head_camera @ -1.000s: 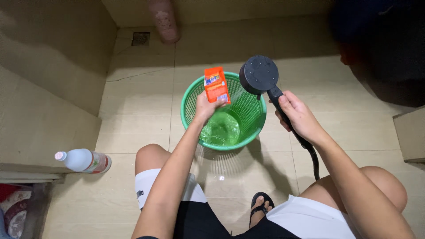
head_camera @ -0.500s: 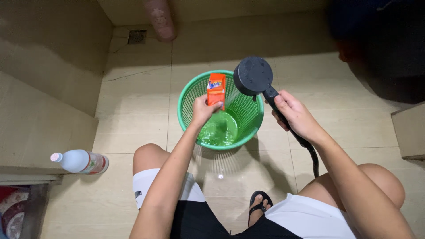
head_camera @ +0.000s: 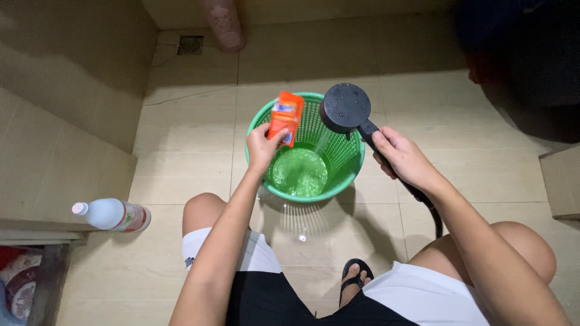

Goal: Cleaning a green plastic basket using a shower head and laundry detergent.

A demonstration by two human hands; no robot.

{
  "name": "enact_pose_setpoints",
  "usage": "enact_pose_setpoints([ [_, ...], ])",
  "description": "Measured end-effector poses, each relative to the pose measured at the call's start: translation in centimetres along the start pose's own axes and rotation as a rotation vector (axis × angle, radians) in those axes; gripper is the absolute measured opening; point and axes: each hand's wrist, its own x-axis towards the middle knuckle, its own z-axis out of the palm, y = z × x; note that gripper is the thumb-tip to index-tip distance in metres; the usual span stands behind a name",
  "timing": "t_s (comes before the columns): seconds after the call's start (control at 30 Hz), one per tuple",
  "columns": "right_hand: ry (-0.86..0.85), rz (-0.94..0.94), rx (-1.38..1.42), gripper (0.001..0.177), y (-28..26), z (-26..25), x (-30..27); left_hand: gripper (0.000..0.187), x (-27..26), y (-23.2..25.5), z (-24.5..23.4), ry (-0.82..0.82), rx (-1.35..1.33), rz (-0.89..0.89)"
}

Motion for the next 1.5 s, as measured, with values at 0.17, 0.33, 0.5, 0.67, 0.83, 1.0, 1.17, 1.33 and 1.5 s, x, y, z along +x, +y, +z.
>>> enact_pose_setpoints([
  [0.17,-0.084,0.01,0.104,0.04,-1.4,1.0,-0.3,0.026,1.1,-4.4,1.3,0.047,-0.247,0.093],
  [0.33,-0.179,-0.028,0.159,0.041,0.4,1.6,0.6,0.053,1.8,-4.5,1.9,-0.169,-0.951,-0.309],
  [0.5,-0.232,-0.054,0.215,0.041,0.5,2.3,0.6,0.056,1.2,-4.2,1.3,-0.071,-0.717,-0.2],
  [0.67,-0.189,-0.058,0.195,0.04,0.1,2.5,0.5,0.019,1.1,-4.4,-0.2,-0.003,-0.255,-0.06],
  [0.83,-0.134,-0.027,0.161,0.037,-0.8,2.1,-0.2,0.028,1.5,-4.9,-1.3,0.242,0.458,0.214],
  [1.0,-0.107,-0.023,0.175,0.037,-0.6,1.4,-0.9,0.027,3.0,-5.5,-2.2,-0.034,0.156,-0.268],
  [1.17,-0.097,-0.037,0.139,0.037,-0.3,1.0,-1.2,0.032,2.7,-8.3,-0.9,-0.082,-0.177,-0.051],
  [1.33,-0.094,-0.039,0.136,0.039,0.5,0.0,-1.0,0.031,3.5,1.1,-1.0,0.021,0.214,0.21],
  [1.5,-0.07,-0.005,0.104,0.04,0.1,0.1,-1.0,0.016,2.9,7.3,-0.2,-0.035,0.448,0.328],
])
